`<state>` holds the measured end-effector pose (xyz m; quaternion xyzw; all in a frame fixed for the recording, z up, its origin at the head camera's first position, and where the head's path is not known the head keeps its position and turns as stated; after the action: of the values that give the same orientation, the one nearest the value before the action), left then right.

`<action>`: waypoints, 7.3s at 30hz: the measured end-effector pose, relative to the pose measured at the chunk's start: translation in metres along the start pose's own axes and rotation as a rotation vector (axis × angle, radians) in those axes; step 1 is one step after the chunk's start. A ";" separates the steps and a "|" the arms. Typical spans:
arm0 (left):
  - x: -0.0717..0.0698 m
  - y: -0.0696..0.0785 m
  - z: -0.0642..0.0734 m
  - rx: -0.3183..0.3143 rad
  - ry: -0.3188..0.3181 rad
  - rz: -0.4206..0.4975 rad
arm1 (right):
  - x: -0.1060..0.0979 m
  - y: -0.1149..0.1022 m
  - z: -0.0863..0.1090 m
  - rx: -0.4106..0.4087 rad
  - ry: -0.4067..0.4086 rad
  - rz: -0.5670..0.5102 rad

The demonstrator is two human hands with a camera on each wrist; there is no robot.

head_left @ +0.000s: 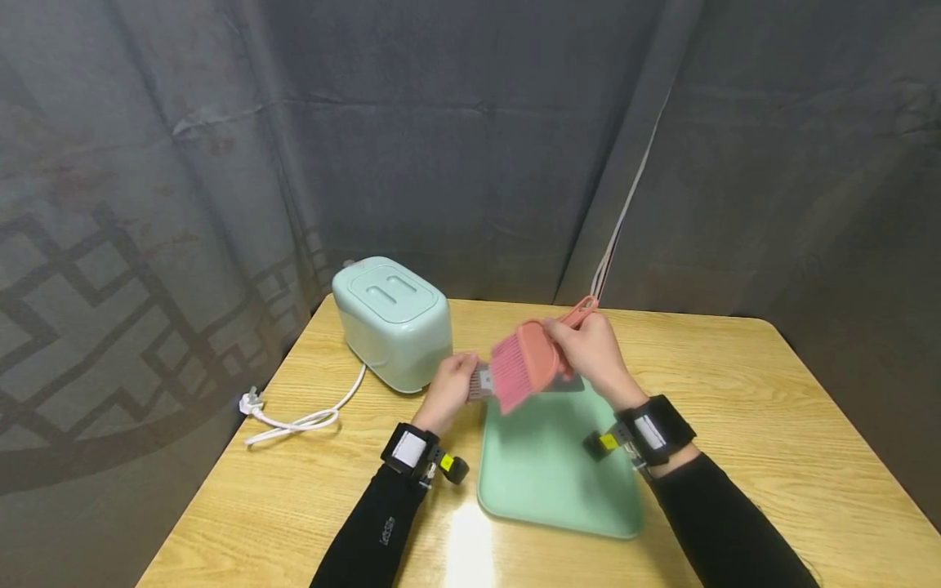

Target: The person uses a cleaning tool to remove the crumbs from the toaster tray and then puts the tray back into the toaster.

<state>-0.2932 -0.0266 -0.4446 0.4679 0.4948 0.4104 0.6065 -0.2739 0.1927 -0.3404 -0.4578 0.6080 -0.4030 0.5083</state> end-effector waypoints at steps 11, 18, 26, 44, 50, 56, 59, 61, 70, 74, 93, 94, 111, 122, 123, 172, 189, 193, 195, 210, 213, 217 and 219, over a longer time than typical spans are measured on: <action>-0.002 -0.003 -0.001 -0.033 0.010 -0.010 | -0.017 0.007 0.000 -0.001 0.013 0.038; -0.004 -0.003 0.000 -0.037 0.013 -0.026 | -0.029 0.012 0.002 0.024 0.017 0.041; -0.006 -0.006 -0.001 -0.041 0.017 -0.034 | -0.041 0.019 0.003 0.032 0.052 0.045; -0.010 -0.011 0.000 -0.059 0.028 -0.037 | -0.070 0.028 0.010 0.052 0.077 0.034; -0.011 -0.012 0.000 -0.064 0.028 -0.045 | -0.078 0.029 0.011 0.055 0.092 0.029; -0.012 -0.013 0.000 -0.073 0.035 -0.047 | -0.085 0.032 0.013 0.063 0.107 0.032; -0.012 -0.013 0.000 -0.070 0.036 -0.049 | -0.088 0.033 0.014 0.059 0.109 0.028; -0.012 -0.014 0.000 -0.069 0.038 -0.051 | -0.090 0.034 0.014 0.058 0.110 0.021; -0.012 -0.015 0.002 -0.073 0.046 -0.040 | -0.094 0.035 0.011 0.050 0.136 -0.059; -0.011 -0.013 0.000 -0.059 0.054 -0.043 | -0.085 0.025 0.007 0.031 0.134 -0.080; -0.008 -0.009 0.002 -0.045 0.075 -0.082 | -0.001 0.000 -0.004 -0.012 0.035 -0.090; -0.008 -0.009 0.002 -0.044 0.075 -0.079 | 0.002 0.000 -0.005 -0.006 0.034 -0.087; -0.005 -0.007 0.003 -0.043 0.062 -0.061 | 0.006 0.008 0.001 0.018 0.039 -0.001; -0.009 -0.008 0.004 -0.048 0.080 -0.087 | -0.017 0.015 0.002 0.013 0.055 0.034; -0.009 -0.009 0.003 -0.051 0.078 -0.086 | -0.020 0.016 0.003 0.013 0.059 0.035; -0.013 -0.012 0.003 -0.046 0.093 -0.115 | -0.037 0.008 0.003 -0.033 0.113 -0.088; -0.002 -0.004 0.005 -0.021 0.069 -0.075 | 0.025 0.003 0.005 0.001 0.082 -0.056; -0.003 -0.004 0.005 -0.026 0.078 -0.088 | 0.024 0.006 0.007 0.014 0.093 -0.050; -0.003 -0.004 0.005 -0.027 0.077 -0.088 | 0.023 0.009 0.007 0.026 0.097 -0.046; -0.005 -0.008 0.006 -0.056 0.078 -0.111 | -0.003 0.022 0.010 0.053 0.121 0.001; -0.005 -0.010 0.006 -0.065 0.068 -0.107 | -0.011 0.023 0.011 0.053 0.130 -0.009; -0.006 -0.010 0.006 -0.072 0.061 -0.104 | -0.022 0.024 0.012 0.046 0.147 -0.012; -0.006 -0.010 0.006 -0.071 0.060 -0.109 | -0.028 0.025 0.014 0.047 0.156 -0.010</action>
<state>-0.2879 -0.0357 -0.4528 0.4058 0.5227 0.4079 0.6291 -0.2623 0.2253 -0.3594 -0.4160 0.6339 -0.4539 0.4681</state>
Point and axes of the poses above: each hand's wrist, its own z-axis away from the middle knuckle, its own x-axis out of the palm, y = z × x, the point moved 5 cm from there along -z, towards the middle knuckle, and after that the axes turned 9 degrees about -z, right-handed, at the moved point
